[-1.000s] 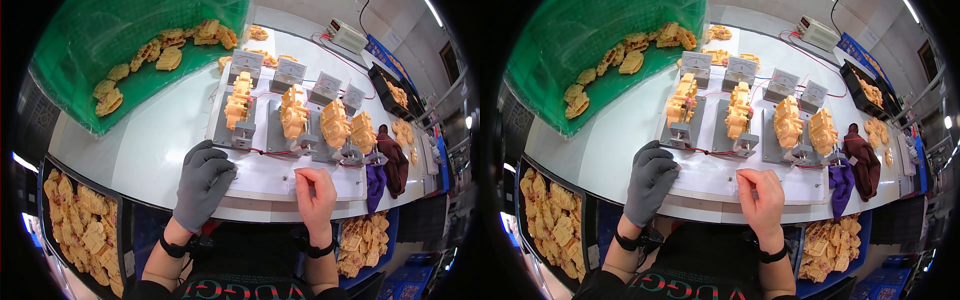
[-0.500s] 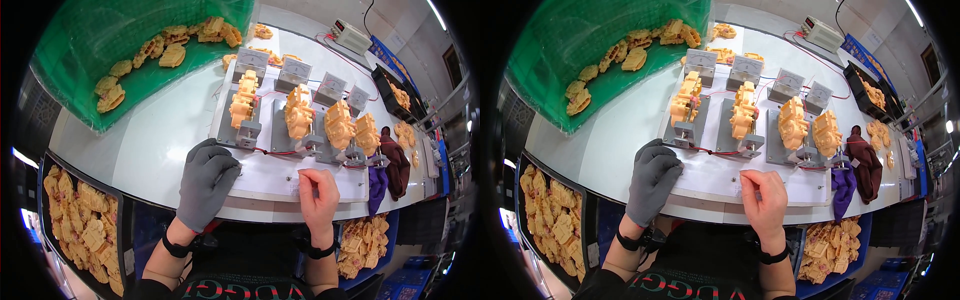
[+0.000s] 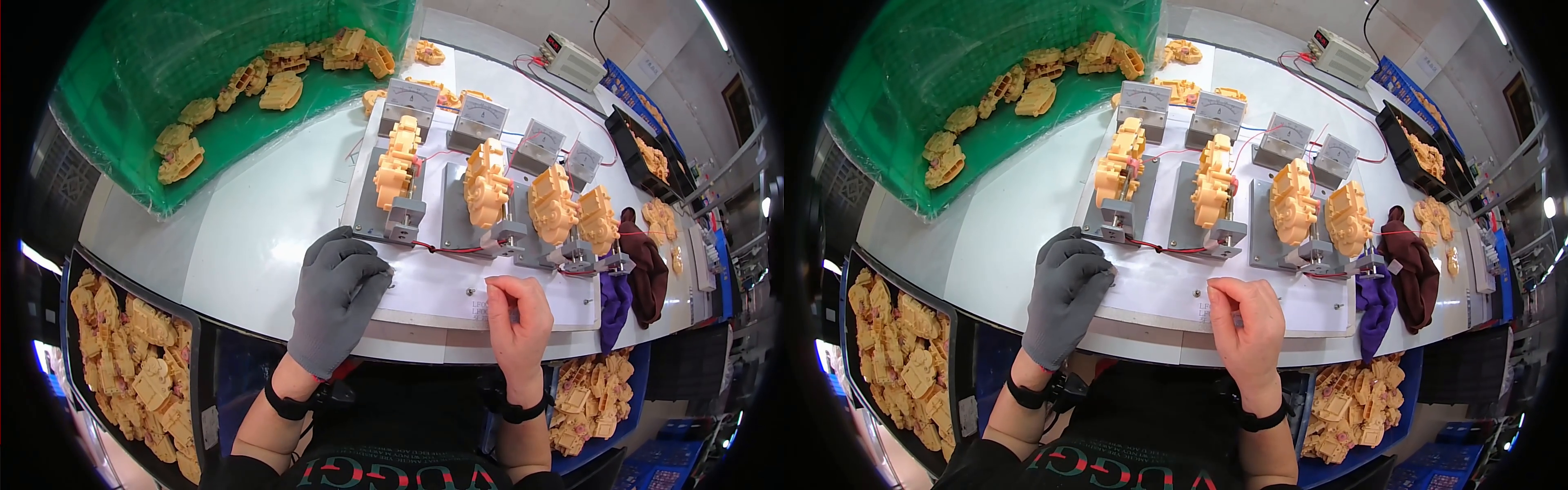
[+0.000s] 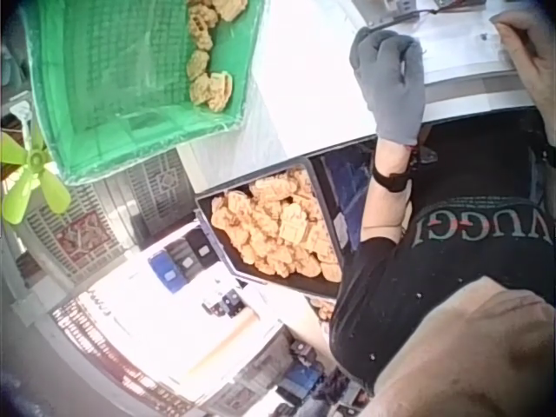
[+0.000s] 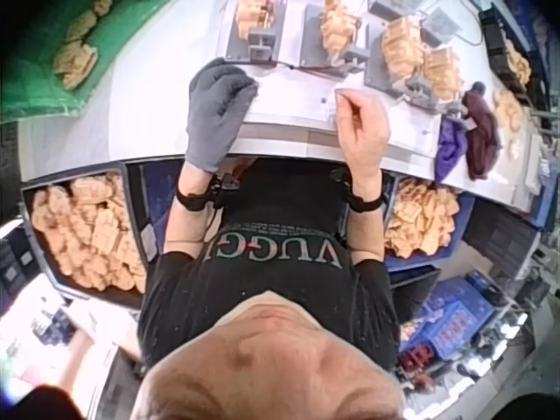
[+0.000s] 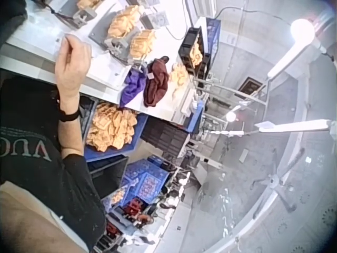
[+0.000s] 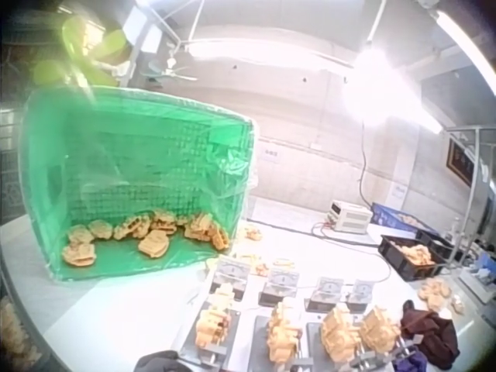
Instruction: The recorder is assembling small plastic toy housing components onto a testing or assembly jig.
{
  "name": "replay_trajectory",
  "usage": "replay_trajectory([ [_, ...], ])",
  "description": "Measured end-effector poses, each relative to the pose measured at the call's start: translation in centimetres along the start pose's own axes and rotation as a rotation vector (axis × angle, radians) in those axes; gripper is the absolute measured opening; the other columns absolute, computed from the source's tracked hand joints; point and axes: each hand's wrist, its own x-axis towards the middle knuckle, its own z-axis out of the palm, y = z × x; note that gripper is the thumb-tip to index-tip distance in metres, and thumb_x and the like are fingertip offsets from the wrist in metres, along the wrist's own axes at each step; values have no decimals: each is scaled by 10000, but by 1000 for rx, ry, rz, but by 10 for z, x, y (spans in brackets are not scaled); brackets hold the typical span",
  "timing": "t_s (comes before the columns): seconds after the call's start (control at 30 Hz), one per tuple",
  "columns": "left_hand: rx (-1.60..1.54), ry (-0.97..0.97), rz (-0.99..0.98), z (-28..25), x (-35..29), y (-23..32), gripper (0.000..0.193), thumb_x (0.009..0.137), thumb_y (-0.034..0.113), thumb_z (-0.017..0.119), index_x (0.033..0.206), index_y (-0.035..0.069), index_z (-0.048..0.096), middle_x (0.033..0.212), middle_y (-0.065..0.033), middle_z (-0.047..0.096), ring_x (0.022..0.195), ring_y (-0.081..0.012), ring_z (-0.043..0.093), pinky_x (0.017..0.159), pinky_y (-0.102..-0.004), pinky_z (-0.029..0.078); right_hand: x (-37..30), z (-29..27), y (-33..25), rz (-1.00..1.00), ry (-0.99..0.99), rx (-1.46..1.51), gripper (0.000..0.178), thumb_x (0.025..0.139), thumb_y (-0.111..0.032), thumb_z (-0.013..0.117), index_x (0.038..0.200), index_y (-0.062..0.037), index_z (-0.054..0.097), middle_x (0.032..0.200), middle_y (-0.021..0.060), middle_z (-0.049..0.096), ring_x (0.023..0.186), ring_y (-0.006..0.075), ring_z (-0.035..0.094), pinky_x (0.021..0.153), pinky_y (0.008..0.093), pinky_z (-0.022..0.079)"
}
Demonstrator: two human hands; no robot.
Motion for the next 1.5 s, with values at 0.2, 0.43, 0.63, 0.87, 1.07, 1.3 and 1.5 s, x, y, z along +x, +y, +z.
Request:
replay_trajectory([
  [0.2,-13,12,20,-1,1,1,77,797,58,698,871,36,705,984,-102,652,1139,-332,551,947,-415,439,1,3,-7,12,-24,80,122,864,-12,692,980,-26,656,821,79,610,698,207,563,631,294,472],
  [0.43,-157,-41,-8,-9,-3,-15,241,884,97,667,1111,21,640,1033,-97,649,1118,-269,576,980,-369,437,23,42,-41,-14,-118,323,443,865,-66,708,1274,-37,541,1105,113,614,913,235,573,788,347,492],
  [0.63,-323,-52,-169,-38,61,-1,399,979,220,587,1274,-40,517,1089,-120,638,1034,-167,599,922,-295,466,33,47,-50,-120,-117,343,444,879,-78,688,1291,-28,530,1112,127,596,934,257,574,855,364,479],
  [0.87,-287,-443,-201,-2,142,-8,639,948,345,645,1429,25,373,1216,-158,582,1017,-189,610,810,-340,560,29,75,-32,-119,-8,477,374,908,-114,627,1269,-43,558,1146,154,572,1098,342,537,958,417,436],
  [1.07,-248,-395,-179,-7,185,-112,632,857,121,663,1397,0,357,1093,-140,611,869,-189,633,710,-316,547,33,88,-34,-207,-49,671,260,848,-45,630,1100,-32,569,1018,128,539,949,282,562,832,348,482],
  [1.3,-171,-278,6,-22,233,-161,542,885,145,603,1363,-22,411,1195,-137,572,987,-195,606,826,-305,519,31,87,-36,-169,-68,715,280,809,-83,676,1061,-36,561,974,117,507,890,257,548,791,338,473],
  [1.5,-384,-430,193,-66,161,-22,523,970,126,499,1463,11,369,1372,-145,503,1223,-233,530,1005,-350,463,20,36,-37,19,7,877,831,786,-148,741,1464,-65,267,1300,153,470,1057,258,529,899,369,474],
])
